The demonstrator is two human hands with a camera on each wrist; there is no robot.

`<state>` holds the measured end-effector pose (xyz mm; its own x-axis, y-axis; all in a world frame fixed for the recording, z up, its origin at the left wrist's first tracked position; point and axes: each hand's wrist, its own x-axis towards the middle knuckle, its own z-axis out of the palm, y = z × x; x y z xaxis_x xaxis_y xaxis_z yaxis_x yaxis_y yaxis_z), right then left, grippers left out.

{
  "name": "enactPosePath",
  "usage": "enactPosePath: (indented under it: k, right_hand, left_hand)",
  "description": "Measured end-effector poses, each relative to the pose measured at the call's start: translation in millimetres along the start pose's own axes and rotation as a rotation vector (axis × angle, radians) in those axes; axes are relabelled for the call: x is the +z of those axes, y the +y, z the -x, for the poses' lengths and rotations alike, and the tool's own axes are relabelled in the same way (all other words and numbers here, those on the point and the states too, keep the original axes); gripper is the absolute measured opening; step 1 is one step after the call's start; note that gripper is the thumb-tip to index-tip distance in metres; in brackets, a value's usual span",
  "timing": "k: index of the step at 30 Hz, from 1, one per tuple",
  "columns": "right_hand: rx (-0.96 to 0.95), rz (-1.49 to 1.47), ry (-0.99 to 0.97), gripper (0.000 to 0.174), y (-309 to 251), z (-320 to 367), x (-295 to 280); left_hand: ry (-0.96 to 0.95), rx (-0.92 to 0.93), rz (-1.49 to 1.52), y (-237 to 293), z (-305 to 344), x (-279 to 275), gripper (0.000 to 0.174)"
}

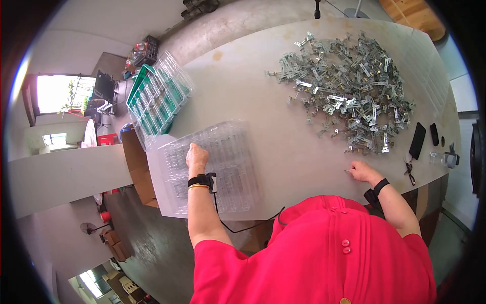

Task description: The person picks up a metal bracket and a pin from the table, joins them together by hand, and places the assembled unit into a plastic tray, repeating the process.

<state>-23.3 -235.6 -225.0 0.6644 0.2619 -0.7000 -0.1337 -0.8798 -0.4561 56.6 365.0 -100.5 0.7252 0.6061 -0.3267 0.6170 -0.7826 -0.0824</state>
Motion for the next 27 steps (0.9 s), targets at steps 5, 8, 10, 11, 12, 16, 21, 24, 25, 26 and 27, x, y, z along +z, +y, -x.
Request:
enactPosePath:
  k: [5, 8, 10, 11, 12, 16, 21, 24, 25, 26, 27]
  right_hand:
    - [0.03, 0.009, -0.025, 0.024, -9, 5, -7]
    - [0.035, 0.004, -0.022, 0.024, -10, 5, -7]
    - [0.021, 0.003, -0.019, 0.024, -8, 4, -5]
    - [0.022, 0.001, -0.018, 0.024, -8, 3, -5]
    - [0.023, -0.006, -0.013, 0.024, -7, 4, -4]
    - [-0.011, -0.016, 0.013, 0.022, 1, 0, 2]
    - [-0.01, -0.002, 0.002, 0.022, -1, 0, 0]
    - [0.002, 0.002, -0.012, 0.022, -4, 1, -3]
    - [-0.004, -0.004, -0.007, 0.022, -5, 2, -4]
    - [-0.006, -0.004, -0.006, 0.022, -6, 2, -4]
    - [0.003, -0.023, -0.014, 0.023, -7, 2, -4]
  left_hand:
    - [-0.004, -0.006, 0.03, 5, 2, -5, 0.035]
    - [-0.004, -0.002, 0.03, 3, 0, -2, 0.035]
    - [0.009, 0.013, 0.017, 1, -2, 0, 0.035]
    - [0.006, 0.004, 0.024, 1, -1, 1, 0.034]
    - [0.003, -0.004, 0.031, 1, -1, 1, 0.034]
    - [0.0, -0.002, 0.025, 1, -1, 2, 0.035]
    - [-0.004, -0.008, 0.013, 2, 2, -1, 0.034]
    - [0.026, -0.009, 0.025, -5, 1, 2, 0.041]
    - [0.028, -0.011, 0.025, -6, 1, 2, 0.041]
    - [0.011, -0.003, 0.008, -8, 1, 1, 0.041]
    - [-0.007, 0.006, -0.008, -8, 2, 0, 0.041]
